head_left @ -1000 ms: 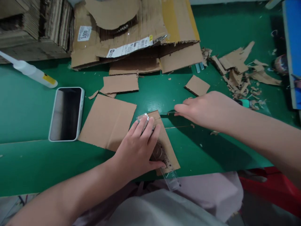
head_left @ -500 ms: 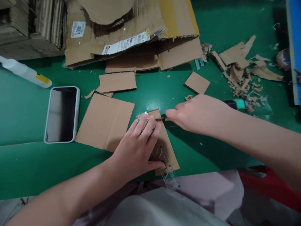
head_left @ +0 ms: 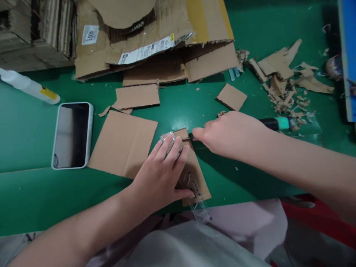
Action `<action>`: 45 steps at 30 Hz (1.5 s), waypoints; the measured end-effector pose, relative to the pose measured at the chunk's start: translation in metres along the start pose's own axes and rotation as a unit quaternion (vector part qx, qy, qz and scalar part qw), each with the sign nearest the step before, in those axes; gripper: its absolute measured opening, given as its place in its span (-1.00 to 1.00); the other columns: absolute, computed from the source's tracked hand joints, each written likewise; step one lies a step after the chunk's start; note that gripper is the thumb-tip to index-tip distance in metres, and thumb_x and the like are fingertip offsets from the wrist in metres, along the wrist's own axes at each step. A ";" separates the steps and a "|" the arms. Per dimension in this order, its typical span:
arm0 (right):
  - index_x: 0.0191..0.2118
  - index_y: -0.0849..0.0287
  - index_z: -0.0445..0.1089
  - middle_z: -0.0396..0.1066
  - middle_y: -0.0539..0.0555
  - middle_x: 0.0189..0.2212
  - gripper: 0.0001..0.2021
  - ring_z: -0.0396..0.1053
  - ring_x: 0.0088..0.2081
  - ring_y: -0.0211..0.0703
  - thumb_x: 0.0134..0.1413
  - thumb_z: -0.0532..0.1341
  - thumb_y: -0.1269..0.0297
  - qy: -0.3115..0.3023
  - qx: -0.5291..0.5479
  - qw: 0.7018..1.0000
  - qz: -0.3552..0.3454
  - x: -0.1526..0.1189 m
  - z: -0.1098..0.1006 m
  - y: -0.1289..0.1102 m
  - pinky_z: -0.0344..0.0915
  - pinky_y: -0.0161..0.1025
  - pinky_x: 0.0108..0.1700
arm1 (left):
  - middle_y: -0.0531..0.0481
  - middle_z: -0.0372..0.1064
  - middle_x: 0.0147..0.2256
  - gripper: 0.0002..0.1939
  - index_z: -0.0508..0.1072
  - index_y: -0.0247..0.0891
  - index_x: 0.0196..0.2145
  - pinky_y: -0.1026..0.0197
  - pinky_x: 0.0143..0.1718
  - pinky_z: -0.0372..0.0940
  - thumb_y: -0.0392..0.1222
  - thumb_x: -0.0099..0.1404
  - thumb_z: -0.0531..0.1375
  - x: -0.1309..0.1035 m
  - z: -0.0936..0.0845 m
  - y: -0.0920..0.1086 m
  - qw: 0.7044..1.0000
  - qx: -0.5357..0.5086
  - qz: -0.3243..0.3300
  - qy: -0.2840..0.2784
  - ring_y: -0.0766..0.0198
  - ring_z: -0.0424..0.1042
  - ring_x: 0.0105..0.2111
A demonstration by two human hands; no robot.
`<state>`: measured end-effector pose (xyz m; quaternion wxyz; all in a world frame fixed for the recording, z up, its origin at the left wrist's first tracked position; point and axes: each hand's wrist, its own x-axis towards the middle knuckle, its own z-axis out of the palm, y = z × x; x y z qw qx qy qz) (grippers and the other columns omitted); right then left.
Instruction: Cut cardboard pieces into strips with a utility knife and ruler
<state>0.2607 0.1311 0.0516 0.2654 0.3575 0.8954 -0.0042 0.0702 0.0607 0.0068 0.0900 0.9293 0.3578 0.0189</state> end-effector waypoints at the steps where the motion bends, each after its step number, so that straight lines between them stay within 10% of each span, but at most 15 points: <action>1: -0.29 0.18 0.38 0.45 0.16 -0.53 -0.78 0.38 -0.48 -0.11 0.11 -0.01 0.45 0.000 0.001 1.000 -0.002 0.000 -0.002 0.000 -0.10 -0.25 -0.52 | -0.41 0.05 0.20 0.10 0.09 -0.49 0.20 -0.21 0.19 0.03 0.41 -0.07 0.18 0.000 0.000 0.000 1.000 0.000 -0.001 0.002 -0.28 -0.02 0.23; 26: -0.20 0.16 0.41 0.45 0.14 -0.51 -0.71 0.38 -0.46 -0.10 0.21 -0.05 0.26 -0.103 0.017 0.994 0.016 0.005 -0.006 0.014 0.00 -0.27 -0.49 | -0.39 0.09 0.19 0.11 0.11 -0.48 0.19 -0.13 0.20 0.05 0.40 -0.11 0.22 0.001 -0.004 0.000 1.000 0.022 -0.009 -0.010 -0.23 0.03 0.21; 45: -0.22 0.13 0.40 0.48 0.17 -0.49 -0.72 0.40 -0.42 -0.07 0.21 -0.06 0.31 -0.031 0.022 0.999 0.001 -0.004 -0.007 0.009 0.02 -0.23 -0.46 | -0.34 0.07 0.21 0.07 0.16 -0.43 0.19 -0.10 0.22 0.03 0.37 -0.10 0.24 0.003 -0.007 -0.003 1.000 0.015 -0.004 -0.023 -0.19 -0.01 0.24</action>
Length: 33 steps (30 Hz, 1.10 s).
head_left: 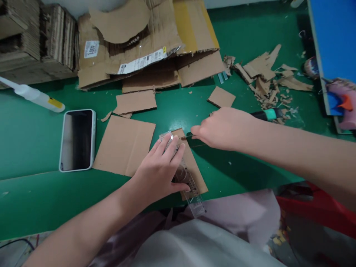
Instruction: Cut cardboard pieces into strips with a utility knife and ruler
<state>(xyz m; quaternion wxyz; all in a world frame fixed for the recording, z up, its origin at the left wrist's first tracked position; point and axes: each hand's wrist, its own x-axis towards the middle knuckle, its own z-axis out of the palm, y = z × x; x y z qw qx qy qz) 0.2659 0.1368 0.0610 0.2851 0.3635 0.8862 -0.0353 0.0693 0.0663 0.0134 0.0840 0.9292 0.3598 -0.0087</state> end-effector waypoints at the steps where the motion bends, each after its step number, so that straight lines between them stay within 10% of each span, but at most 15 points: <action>1: -0.22 0.14 0.41 0.47 0.17 -0.51 -0.72 0.40 -0.42 -0.06 0.20 -0.05 0.33 0.001 0.004 1.000 -0.001 0.001 -0.001 -0.001 0.02 -0.22 -0.46 | -0.34 0.07 0.21 0.07 0.15 -0.43 0.19 -0.10 0.22 0.02 0.37 -0.10 0.24 0.000 -0.001 0.000 1.000 -0.001 0.002 -0.003 -0.19 -0.01 0.24; 33: -0.21 0.17 0.42 0.44 0.16 -0.53 -0.72 0.40 -0.43 -0.07 0.19 -0.03 0.30 -0.052 0.001 0.998 0.024 0.003 0.001 0.000 0.01 -0.27 -0.50 | -0.36 0.06 0.21 0.05 0.15 -0.44 0.19 -0.10 0.22 0.02 0.36 -0.08 0.24 0.000 -0.001 0.000 1.000 -0.013 -0.004 -0.006 -0.20 -0.01 0.24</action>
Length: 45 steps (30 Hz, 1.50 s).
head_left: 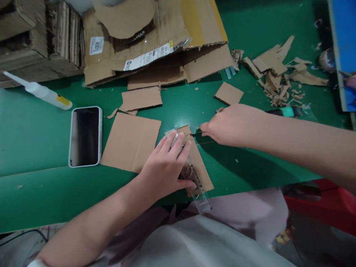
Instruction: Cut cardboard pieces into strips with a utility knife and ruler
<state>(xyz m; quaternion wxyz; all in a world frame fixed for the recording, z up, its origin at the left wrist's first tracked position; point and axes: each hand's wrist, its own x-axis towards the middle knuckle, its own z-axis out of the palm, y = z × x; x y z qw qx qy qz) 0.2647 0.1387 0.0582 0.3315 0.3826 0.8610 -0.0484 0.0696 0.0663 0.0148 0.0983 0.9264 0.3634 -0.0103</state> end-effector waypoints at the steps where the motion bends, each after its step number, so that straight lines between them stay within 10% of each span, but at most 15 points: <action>1: -0.20 0.17 0.42 0.44 0.15 -0.53 -0.71 0.40 -0.44 -0.08 0.20 -0.04 0.29 -0.001 0.002 1.000 0.001 0.000 0.001 0.000 -0.01 -0.27 -0.51 | -0.36 0.06 0.21 0.04 0.15 -0.43 0.19 -0.10 0.22 0.02 0.35 -0.07 0.24 0.000 0.000 0.000 1.000 -0.001 0.001 0.002 -0.20 0.00 0.24; 17: -0.18 0.21 0.38 0.43 0.15 -0.54 -0.66 0.40 -0.49 -0.09 0.25 -0.09 0.20 0.017 0.017 0.999 0.029 -0.014 0.020 0.006 -0.09 -0.31 -0.56 | -0.41 0.09 0.19 0.06 0.16 -0.50 0.17 -0.15 0.21 0.04 0.35 -0.09 0.25 -0.001 0.005 -0.003 0.999 -0.019 0.024 0.032 -0.23 0.00 0.23; 33: -0.14 0.11 0.24 0.42 0.02 -0.46 -0.78 0.32 -0.53 -0.23 0.22 -0.02 0.15 0.090 0.314 0.933 0.153 -0.049 0.034 -0.013 -0.01 -0.36 -0.53 | -0.46 0.06 0.19 -0.09 0.27 -0.46 0.08 -0.25 0.18 0.02 0.35 -0.01 0.19 -0.001 0.016 0.006 0.996 -0.004 0.007 0.090 -0.25 0.01 0.23; 42: -0.20 0.20 0.30 0.40 0.05 -0.59 -0.59 0.29 -0.69 -0.24 0.22 -0.12 0.01 -0.103 0.356 0.906 0.203 -0.031 0.045 0.010 0.13 -0.29 -0.52 | -0.38 0.03 0.22 -0.10 0.28 -0.45 0.09 -0.19 0.20 -0.02 0.42 0.09 0.04 0.002 0.018 0.005 0.998 -0.001 0.016 0.064 -0.17 -0.01 0.25; 45: -0.19 0.24 0.33 0.45 0.20 -0.47 -0.58 0.42 -0.51 -0.07 0.23 -0.12 0.03 -0.078 0.277 0.929 0.232 -0.036 0.042 0.015 0.19 -0.22 -0.45 | -0.38 0.02 0.23 -0.12 0.27 -0.42 0.11 -0.22 0.20 -0.05 0.40 0.10 0.04 0.001 0.018 0.005 0.998 -0.006 0.017 0.068 -0.18 -0.03 0.25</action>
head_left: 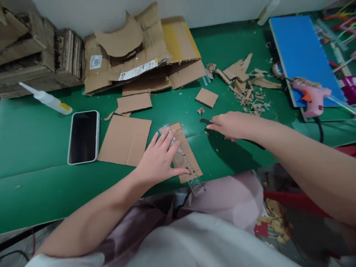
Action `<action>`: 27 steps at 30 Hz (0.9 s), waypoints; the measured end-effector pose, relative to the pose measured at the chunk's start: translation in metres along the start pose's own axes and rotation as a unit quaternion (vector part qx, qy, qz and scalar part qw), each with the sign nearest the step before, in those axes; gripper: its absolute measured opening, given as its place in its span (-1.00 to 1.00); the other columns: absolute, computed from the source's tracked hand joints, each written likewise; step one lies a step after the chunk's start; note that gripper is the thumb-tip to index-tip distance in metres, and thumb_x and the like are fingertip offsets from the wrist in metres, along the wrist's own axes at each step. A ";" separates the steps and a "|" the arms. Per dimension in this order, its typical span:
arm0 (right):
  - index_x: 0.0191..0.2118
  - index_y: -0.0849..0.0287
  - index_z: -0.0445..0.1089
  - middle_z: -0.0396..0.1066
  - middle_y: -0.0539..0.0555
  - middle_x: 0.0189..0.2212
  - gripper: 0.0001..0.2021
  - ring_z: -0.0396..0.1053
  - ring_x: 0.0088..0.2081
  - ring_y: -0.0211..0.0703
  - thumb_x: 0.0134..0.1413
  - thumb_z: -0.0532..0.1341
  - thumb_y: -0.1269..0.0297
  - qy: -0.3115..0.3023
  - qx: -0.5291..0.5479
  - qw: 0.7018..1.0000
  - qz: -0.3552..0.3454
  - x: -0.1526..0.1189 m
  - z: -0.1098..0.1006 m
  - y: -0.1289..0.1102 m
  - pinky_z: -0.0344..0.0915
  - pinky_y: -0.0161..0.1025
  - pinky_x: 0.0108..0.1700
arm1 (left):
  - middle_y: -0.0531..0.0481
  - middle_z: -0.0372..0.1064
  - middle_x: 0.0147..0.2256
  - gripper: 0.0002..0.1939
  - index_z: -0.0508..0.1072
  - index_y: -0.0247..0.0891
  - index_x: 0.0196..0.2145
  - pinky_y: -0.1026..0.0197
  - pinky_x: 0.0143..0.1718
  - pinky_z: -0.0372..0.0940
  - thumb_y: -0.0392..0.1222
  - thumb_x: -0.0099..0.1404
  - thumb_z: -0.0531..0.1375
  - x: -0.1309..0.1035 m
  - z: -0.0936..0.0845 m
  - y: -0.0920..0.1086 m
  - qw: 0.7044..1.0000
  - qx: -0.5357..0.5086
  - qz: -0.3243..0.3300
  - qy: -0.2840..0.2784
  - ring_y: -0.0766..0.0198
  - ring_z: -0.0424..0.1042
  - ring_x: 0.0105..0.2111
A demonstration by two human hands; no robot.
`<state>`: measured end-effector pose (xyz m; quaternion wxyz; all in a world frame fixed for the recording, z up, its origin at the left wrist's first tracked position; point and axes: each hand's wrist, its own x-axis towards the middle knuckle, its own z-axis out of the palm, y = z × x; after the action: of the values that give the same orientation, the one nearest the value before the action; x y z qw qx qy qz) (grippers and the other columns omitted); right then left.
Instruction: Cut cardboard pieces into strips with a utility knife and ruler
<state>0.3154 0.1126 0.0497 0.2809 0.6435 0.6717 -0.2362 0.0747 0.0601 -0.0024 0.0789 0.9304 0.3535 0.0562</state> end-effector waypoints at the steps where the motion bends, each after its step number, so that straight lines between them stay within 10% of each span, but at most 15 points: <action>1: -0.17 0.25 0.33 0.45 0.25 -0.43 -0.59 0.44 -0.43 0.02 0.23 -0.11 0.05 0.046 -0.044 0.998 0.003 -0.002 -0.001 0.001 0.20 -0.19 -0.41 | -0.38 0.01 0.23 -0.12 0.26 -0.41 0.12 -0.23 0.21 -0.06 0.40 0.10 0.05 0.000 0.000 0.000 1.000 -0.002 -0.001 0.001 -0.18 -0.04 0.25; 6: -0.10 0.26 0.28 0.42 0.29 -0.45 -0.62 0.41 -0.37 0.14 0.24 -0.12 0.12 0.097 -0.148 0.984 -0.018 -0.015 0.001 -0.002 0.14 -0.18 -0.43 | -0.40 0.05 0.21 -0.12 0.26 -0.42 0.11 -0.25 0.20 -0.04 0.38 0.09 0.07 0.001 0.000 -0.001 0.998 -0.049 -0.006 0.030 -0.23 -0.03 0.24; 18: -0.41 0.08 0.09 0.17 -0.07 -0.64 -0.72 0.16 -0.61 -0.28 0.20 -0.06 0.02 0.069 0.037 0.982 -0.169 -0.053 -0.006 -0.012 -0.09 -0.33 -0.57 | -0.06 0.50 -0.22 -0.63 0.41 -0.28 -0.04 0.24 -0.19 0.32 -0.08 0.23 0.20 0.037 -0.029 -0.002 0.944 -0.290 -0.061 0.142 0.26 0.45 -0.20; 27: -0.40 0.09 0.11 0.18 -0.10 -0.65 -0.74 0.18 -0.63 -0.30 0.15 0.03 0.02 0.101 0.168 0.965 -0.173 -0.063 0.009 0.015 -0.03 -0.35 -0.59 | 0.03 0.52 -0.39 -0.85 0.53 -0.23 -0.37 0.30 -0.31 0.27 -0.18 0.26 0.17 0.063 -0.033 0.002 0.959 -0.223 -0.037 0.169 0.31 0.45 -0.35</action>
<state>0.3322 0.0614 0.0871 0.0547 0.5762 0.7483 -0.3243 0.1175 0.1036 0.0334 0.2257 0.8526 0.3739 0.2871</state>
